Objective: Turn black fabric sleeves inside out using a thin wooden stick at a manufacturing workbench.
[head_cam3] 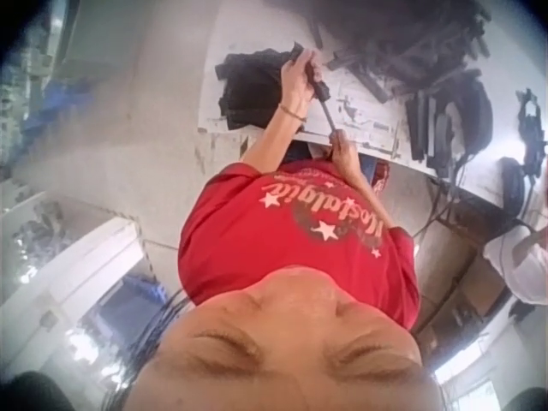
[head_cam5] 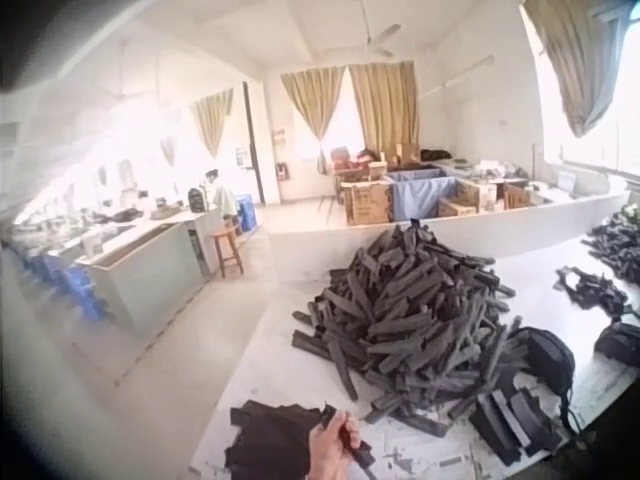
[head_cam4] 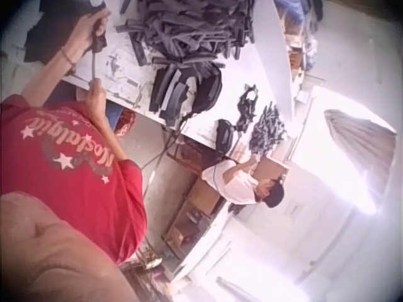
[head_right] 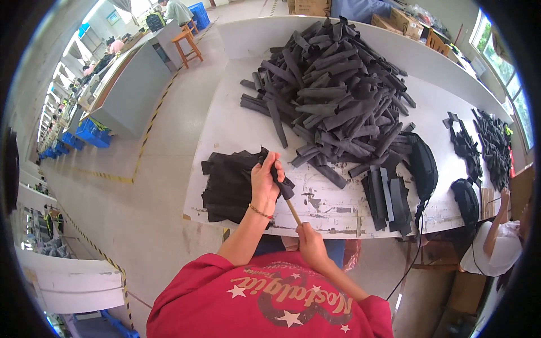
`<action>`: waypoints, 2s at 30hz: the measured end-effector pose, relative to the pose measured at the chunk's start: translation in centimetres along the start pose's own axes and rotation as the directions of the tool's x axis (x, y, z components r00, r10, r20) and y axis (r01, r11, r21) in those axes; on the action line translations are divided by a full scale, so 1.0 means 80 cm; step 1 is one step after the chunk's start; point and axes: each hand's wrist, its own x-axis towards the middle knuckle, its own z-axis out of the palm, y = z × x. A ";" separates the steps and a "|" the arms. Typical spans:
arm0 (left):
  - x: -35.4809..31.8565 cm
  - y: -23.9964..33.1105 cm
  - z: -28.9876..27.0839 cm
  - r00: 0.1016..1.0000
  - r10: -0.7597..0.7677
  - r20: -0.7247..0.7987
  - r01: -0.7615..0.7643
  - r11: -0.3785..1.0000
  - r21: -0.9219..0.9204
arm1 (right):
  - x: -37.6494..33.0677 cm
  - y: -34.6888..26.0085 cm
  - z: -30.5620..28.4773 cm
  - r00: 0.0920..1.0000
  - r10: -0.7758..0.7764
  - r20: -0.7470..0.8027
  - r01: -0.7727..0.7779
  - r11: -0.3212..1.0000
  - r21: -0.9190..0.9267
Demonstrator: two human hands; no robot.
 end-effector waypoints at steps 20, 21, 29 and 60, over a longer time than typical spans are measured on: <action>0.008 0.019 0.008 0.998 -0.035 0.045 0.030 0.992 0.119 | -0.051 -0.029 -0.053 0.988 0.088 0.124 -0.095 0.994 0.054; 0.002 0.022 0.026 0.998 -0.043 0.047 0.037 0.992 0.120 | -0.053 -0.029 -0.055 0.981 0.137 0.134 -0.147 0.987 0.067; -0.022 0.015 0.008 1.000 0.011 -0.002 -0.011 0.981 0.192 | -0.038 -0.019 -0.034 0.966 0.209 0.151 -0.224 0.971 0.088; 0.051 0.088 0.011 0.959 0.280 -0.049 -0.284 0.953 -0.105 | -0.080 0.007 -0.120 0.952 0.206 0.226 -0.292 0.831 0.474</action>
